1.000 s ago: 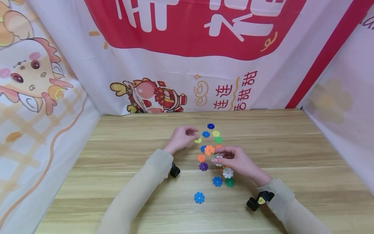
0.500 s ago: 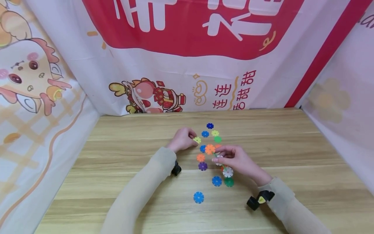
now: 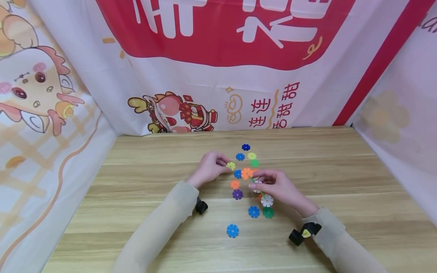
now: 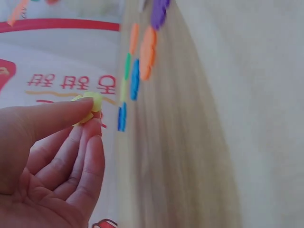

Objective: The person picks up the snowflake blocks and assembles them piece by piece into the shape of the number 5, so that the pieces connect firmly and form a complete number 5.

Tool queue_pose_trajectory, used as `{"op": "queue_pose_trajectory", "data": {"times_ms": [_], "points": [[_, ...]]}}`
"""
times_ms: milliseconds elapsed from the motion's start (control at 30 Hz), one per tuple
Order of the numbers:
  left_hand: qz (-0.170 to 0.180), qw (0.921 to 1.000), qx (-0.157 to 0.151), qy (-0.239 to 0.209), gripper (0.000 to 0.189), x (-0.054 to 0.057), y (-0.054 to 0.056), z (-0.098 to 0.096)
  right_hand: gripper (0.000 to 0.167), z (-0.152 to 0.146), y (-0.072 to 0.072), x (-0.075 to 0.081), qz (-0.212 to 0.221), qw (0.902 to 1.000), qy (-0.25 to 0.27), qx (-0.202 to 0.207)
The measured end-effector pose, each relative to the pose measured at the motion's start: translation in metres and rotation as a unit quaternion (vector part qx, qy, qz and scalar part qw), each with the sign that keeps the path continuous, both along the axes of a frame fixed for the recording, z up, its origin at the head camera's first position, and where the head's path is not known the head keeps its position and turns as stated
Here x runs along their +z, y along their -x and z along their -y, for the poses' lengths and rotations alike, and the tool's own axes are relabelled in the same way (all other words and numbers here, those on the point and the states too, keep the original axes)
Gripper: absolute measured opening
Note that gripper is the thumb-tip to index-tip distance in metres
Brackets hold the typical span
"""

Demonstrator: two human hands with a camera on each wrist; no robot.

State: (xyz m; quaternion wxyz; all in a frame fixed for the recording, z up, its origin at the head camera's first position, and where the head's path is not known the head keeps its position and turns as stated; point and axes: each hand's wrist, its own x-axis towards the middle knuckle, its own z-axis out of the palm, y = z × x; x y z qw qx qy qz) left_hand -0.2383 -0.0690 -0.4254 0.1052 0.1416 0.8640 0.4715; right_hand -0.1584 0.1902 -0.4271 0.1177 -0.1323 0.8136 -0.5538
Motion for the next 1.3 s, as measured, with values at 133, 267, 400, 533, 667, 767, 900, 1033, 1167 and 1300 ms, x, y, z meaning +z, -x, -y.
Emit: {"op": "queue_pose_trajectory", "data": {"times_ms": [133, 267, 400, 533, 667, 767, 900, 1033, 1167, 1300], "points": [[-0.025, 0.9994, 0.003, -0.022, 0.016, 0.004, -0.014, 0.004, 0.037, 0.001, 0.0, -0.001, 0.0, 1.0, 0.001, -0.003], [-0.046, 0.998, 0.001, -0.044, 0.013, 0.008, -0.027, 0.005, 0.037, 0.003, 0.0, -0.001, 0.002, 0.9999, 0.005, -0.009], [-0.058, 0.9964, -0.007, -0.061, 0.012, 0.012, -0.038, 0.004, 0.037, 0.004, 0.001, -0.001, 0.006, 0.9997, 0.018, -0.015], [-0.066, 0.9947, -0.015, -0.077, 0.012, 0.014, -0.046, 0.003, 0.037, 0.005, 0.0, -0.001, 0.007, 0.9994, 0.027, -0.022], [-0.077, 0.993, -0.017, -0.088, 0.013, 0.013, -0.051, 0.002, 0.037, 0.005, 0.0, 0.0, 0.01, 0.9993, 0.03, -0.022], [-0.088, 0.9913, -0.016, -0.097, 0.014, 0.013, -0.053, 0.001, 0.037, 0.005, 0.0, 0.0, 0.011, 0.9993, 0.032, -0.018], [-0.09, 0.9893, -0.022, -0.112, 0.013, 0.013, -0.057, -0.001, 0.039, 0.004, 0.0, -0.001, 0.01, 0.9994, 0.03, -0.015], [-0.094, 0.9884, -0.026, -0.116, 0.012, 0.015, -0.062, -0.004, 0.04, 0.005, -0.001, -0.001, 0.011, 0.9995, 0.026, -0.017], [-0.099, 0.9883, -0.018, -0.115, 0.012, 0.015, -0.064, -0.006, 0.043, 0.007, -0.001, -0.001, 0.012, 0.9994, 0.029, -0.012], [-0.099, 0.9881, -0.014, -0.116, 0.012, 0.013, -0.064, -0.008, 0.047, 0.008, 0.0, -0.001, 0.013, 0.9993, 0.034, -0.008]]}}
